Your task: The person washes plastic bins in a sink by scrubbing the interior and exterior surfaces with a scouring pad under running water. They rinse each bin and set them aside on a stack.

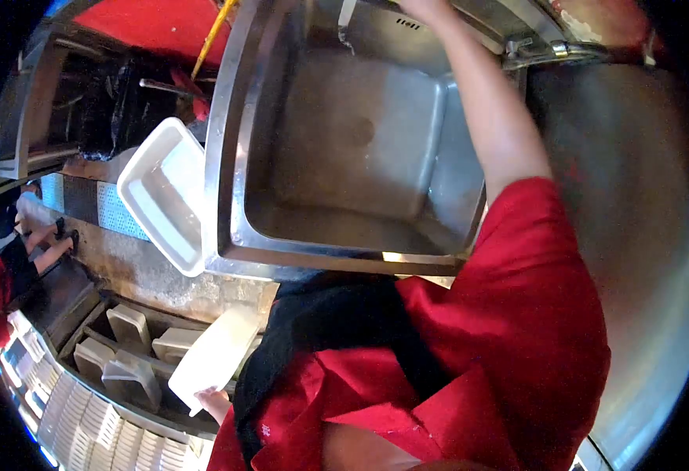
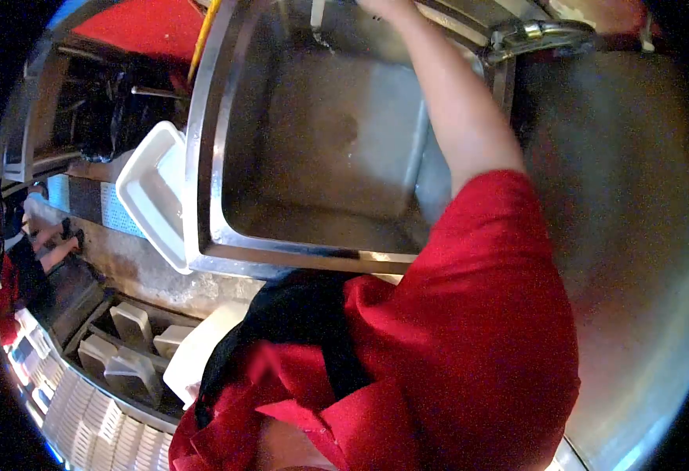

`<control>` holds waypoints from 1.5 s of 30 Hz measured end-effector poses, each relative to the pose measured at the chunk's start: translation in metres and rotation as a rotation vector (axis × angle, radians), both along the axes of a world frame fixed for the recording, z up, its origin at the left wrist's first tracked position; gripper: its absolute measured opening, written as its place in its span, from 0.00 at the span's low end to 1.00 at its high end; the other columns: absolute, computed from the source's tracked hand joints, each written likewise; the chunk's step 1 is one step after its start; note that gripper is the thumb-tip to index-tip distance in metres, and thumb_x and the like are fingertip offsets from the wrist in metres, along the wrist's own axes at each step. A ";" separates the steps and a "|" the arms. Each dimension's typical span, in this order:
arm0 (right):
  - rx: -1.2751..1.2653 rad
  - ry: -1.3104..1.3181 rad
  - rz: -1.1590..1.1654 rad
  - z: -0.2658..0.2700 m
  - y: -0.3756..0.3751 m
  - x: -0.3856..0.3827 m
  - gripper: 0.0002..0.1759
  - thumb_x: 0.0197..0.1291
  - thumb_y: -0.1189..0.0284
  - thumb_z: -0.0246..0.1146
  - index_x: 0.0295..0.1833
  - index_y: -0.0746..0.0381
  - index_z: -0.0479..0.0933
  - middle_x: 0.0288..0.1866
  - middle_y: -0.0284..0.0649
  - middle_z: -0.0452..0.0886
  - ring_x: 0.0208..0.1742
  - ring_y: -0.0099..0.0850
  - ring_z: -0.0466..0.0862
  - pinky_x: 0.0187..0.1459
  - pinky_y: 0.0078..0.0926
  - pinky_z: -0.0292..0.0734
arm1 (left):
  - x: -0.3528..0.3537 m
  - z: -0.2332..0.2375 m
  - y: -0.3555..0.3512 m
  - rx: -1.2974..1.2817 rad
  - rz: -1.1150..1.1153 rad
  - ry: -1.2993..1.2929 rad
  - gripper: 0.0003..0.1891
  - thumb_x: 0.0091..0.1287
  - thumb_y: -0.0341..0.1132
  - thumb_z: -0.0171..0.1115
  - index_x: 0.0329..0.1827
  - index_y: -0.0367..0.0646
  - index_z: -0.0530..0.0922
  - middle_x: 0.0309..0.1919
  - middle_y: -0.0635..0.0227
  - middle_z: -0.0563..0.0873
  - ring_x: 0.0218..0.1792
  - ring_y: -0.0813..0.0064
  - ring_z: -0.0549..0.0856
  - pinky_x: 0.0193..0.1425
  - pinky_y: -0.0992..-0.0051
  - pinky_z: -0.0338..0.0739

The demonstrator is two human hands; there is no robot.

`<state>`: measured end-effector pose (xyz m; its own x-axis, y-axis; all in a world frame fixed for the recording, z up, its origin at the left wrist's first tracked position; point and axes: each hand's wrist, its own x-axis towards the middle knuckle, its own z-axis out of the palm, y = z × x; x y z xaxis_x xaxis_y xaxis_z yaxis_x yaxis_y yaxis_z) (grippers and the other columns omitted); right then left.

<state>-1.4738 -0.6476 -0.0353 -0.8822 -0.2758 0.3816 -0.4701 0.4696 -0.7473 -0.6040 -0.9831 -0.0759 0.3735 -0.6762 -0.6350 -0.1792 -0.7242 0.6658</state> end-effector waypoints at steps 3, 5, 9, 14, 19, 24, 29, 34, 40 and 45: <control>0.488 -0.489 0.049 -0.126 0.081 0.086 0.22 0.53 0.64 0.60 0.53 0.59 0.69 0.44 0.44 0.78 0.47 0.36 0.78 0.48 0.31 0.71 | 0.001 0.004 -0.009 -0.009 -0.033 -0.024 0.20 0.64 0.51 0.46 0.43 0.42 0.72 0.35 0.69 0.76 0.35 0.71 0.75 0.41 0.70 0.70; 0.929 -0.695 0.021 -0.227 0.155 0.135 0.32 0.53 0.63 0.59 0.63 0.60 0.59 0.58 0.51 0.67 0.59 0.44 0.67 0.59 0.36 0.60 | -0.005 0.005 -0.015 -0.043 -0.070 -0.029 0.20 0.64 0.51 0.46 0.43 0.42 0.72 0.34 0.70 0.76 0.34 0.71 0.75 0.40 0.70 0.70; 1.273 -0.954 -0.284 -0.240 0.084 0.232 0.37 0.56 0.48 0.46 0.65 0.59 0.54 0.69 0.48 0.47 0.68 0.46 0.52 0.64 0.43 0.50 | 0.000 0.007 -0.038 -0.179 -0.220 0.023 0.20 0.64 0.51 0.45 0.42 0.43 0.72 0.33 0.70 0.76 0.33 0.72 0.75 0.39 0.71 0.70; 1.049 -0.847 0.662 -0.235 -0.021 0.272 0.18 0.57 0.61 0.53 0.50 0.60 0.69 0.53 0.43 0.69 0.49 0.34 0.69 0.48 0.36 0.67 | -0.152 0.048 -0.020 -0.119 0.229 -0.080 0.33 0.61 0.55 0.49 0.64 0.44 0.57 0.61 0.63 0.63 0.63 0.70 0.60 0.65 0.66 0.54; -0.008 -1.724 0.359 -0.155 -0.005 0.209 0.11 0.55 0.68 0.59 0.35 0.66 0.79 0.29 0.39 0.81 0.35 0.26 0.77 0.40 0.25 0.71 | -0.220 0.083 -0.047 -0.536 -0.071 -0.077 0.14 0.49 0.32 0.70 0.20 0.43 0.69 0.13 0.73 0.69 0.10 0.80 0.66 0.12 0.81 0.61; 0.267 -0.528 0.112 -0.157 0.018 0.146 0.10 0.54 0.70 0.60 0.36 0.66 0.79 0.31 0.35 0.80 0.33 0.23 0.77 0.40 0.20 0.72 | -0.262 0.080 -0.034 -0.922 -0.884 -0.712 0.16 0.47 0.39 0.71 0.20 0.39 0.72 0.13 0.70 0.73 0.14 0.76 0.71 0.20 0.76 0.67; -0.216 -0.380 0.227 -0.033 -0.081 0.150 0.08 0.55 0.74 0.58 0.37 0.68 0.77 0.32 0.36 0.80 0.35 0.22 0.78 0.40 0.19 0.72 | -0.302 0.053 -0.024 -0.950 -1.563 -0.844 0.07 0.47 0.31 0.62 0.25 0.44 0.71 0.22 0.66 0.74 0.27 0.64 0.77 0.30 0.69 0.72; -0.026 0.024 0.572 0.018 -0.203 0.195 0.11 0.52 0.73 0.58 0.39 0.67 0.76 0.34 0.47 0.79 0.36 0.39 0.80 0.40 0.25 0.73 | -0.308 -0.008 -0.053 -1.067 -1.963 -0.651 0.12 0.39 0.26 0.59 0.28 0.46 0.69 0.25 0.68 0.73 0.32 0.64 0.76 0.36 0.68 0.71; 0.799 -0.378 0.766 -0.111 -0.345 0.236 0.28 0.46 0.61 0.65 0.49 0.69 0.72 0.44 0.50 0.77 0.46 0.41 0.77 0.49 0.33 0.70 | -0.314 -0.106 -0.057 -0.992 -1.897 -0.456 0.06 0.51 0.34 0.54 0.32 0.48 0.73 0.27 0.67 0.75 0.35 0.64 0.77 0.40 0.65 0.71; 0.524 -1.219 0.812 -0.238 -0.333 0.238 0.34 0.50 0.56 0.62 0.58 0.65 0.66 0.51 0.46 0.74 0.47 0.43 0.76 0.50 0.42 0.69 | -0.305 -0.145 -0.062 -0.788 -2.152 -0.283 0.24 0.46 0.57 0.61 0.39 0.49 0.77 0.36 0.63 0.76 0.45 0.61 0.74 0.48 0.61 0.67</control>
<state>-1.2355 -0.9807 -0.2730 -0.1294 -0.6846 -0.7174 0.0293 0.7205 -0.6928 -0.9087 -1.0456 -0.2211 -0.9724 -0.0746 -0.2211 -0.1700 0.8756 0.4522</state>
